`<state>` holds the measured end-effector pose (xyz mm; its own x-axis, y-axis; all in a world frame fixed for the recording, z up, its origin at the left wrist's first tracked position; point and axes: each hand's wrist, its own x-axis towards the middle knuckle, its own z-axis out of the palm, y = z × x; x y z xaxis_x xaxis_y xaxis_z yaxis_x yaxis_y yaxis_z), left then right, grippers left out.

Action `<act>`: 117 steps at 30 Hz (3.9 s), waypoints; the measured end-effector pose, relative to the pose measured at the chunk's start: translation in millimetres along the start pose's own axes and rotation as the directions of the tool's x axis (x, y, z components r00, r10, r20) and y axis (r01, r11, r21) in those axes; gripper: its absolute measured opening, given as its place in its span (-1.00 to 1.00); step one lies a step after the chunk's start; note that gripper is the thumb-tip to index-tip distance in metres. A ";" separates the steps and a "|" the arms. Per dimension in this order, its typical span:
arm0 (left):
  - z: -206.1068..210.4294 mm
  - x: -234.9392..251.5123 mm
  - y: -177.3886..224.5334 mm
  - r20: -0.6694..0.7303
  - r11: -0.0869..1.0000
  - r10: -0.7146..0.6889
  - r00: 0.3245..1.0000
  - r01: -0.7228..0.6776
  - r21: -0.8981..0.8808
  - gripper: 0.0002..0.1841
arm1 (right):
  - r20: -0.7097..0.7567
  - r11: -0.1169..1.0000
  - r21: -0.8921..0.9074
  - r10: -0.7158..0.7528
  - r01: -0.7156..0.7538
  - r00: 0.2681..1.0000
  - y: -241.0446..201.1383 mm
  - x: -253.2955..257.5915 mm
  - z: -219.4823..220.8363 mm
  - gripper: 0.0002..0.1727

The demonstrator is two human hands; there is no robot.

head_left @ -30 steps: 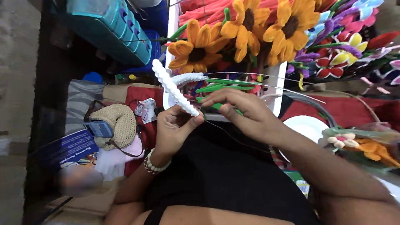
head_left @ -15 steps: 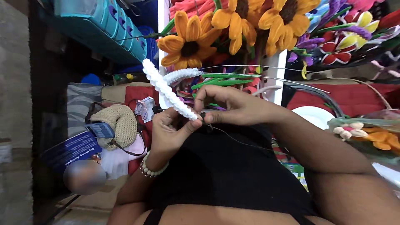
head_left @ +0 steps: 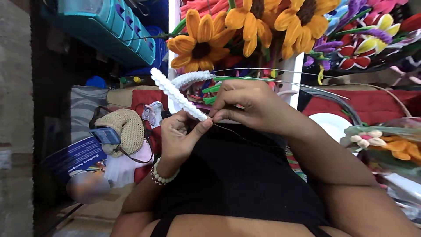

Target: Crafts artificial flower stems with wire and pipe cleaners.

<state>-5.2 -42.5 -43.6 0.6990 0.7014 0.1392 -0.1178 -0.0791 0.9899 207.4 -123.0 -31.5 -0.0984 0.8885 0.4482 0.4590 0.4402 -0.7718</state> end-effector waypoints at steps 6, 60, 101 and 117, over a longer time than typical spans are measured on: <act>-0.4 1.9 -4.0 -0.037 0.998 -0.033 0.999 0.031 -0.059 -0.88 | -0.028 0.991 -0.132 -0.012 0.008 1.000 -7.9 1.1 4.6 -0.80; 49.6 80.1 69.5 0.020 0.761 0.592 0.806 -0.567 0.315 -0.84 | -0.619 0.991 0.056 -0.063 0.124 0.783 -62.3 61.2 -37.1 -0.90; 12.1 91.6 103.9 0.207 0.862 0.506 0.837 -0.497 -0.094 -0.92 | -0.234 0.794 0.598 0.039 0.112 0.971 -57.2 60.2 -30.1 -0.92; 14.4 76.0 101.6 0.018 0.825 0.558 0.830 -0.553 -0.119 -0.92 | -0.275 0.976 0.167 -0.091 0.141 0.957 -82.0 60.7 -41.2 -0.91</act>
<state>46.1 -7.4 67.9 0.5266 0.5252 0.6685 -0.5675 -0.3685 0.7364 200.2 -110.5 77.6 0.1071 0.7745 0.6234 0.2865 0.5763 -0.7653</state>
